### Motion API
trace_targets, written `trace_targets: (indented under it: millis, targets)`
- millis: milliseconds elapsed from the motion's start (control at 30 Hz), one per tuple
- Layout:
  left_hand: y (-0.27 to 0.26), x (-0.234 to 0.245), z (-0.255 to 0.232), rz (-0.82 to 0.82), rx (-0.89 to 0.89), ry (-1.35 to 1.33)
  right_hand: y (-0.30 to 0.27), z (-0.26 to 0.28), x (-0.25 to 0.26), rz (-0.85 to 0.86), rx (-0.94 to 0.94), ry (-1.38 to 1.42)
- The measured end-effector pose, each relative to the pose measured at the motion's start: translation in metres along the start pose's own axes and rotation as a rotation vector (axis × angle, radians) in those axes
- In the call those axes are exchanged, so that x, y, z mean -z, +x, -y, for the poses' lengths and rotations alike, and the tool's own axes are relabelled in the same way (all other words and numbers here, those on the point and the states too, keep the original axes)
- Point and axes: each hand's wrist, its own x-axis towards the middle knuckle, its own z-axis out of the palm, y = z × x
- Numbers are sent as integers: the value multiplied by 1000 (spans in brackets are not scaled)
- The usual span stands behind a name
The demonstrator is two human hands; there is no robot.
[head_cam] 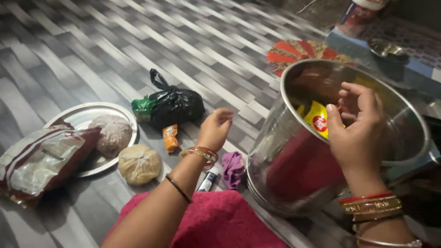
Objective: The person sits on the floor and opens several small food packets, then places them into a large metal container. The person also wipes a small bottle with a cloth and places it in the container.
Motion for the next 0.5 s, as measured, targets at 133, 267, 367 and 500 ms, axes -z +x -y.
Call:
trace_targets:
  millis: [133,267,367,500]
  targets:
    - [-24,17,59,96,376,356,-6,34,-9,38,83,-89]
    - [-47,20,84,320,519,730,-7,50,-24,114,135,-181]
    - [-60,12,84,469,627,930,-10,54,-38,114,207,-210]
    - [-61,1,75,559,613,1127,-41,57,-83,258,406,-99]
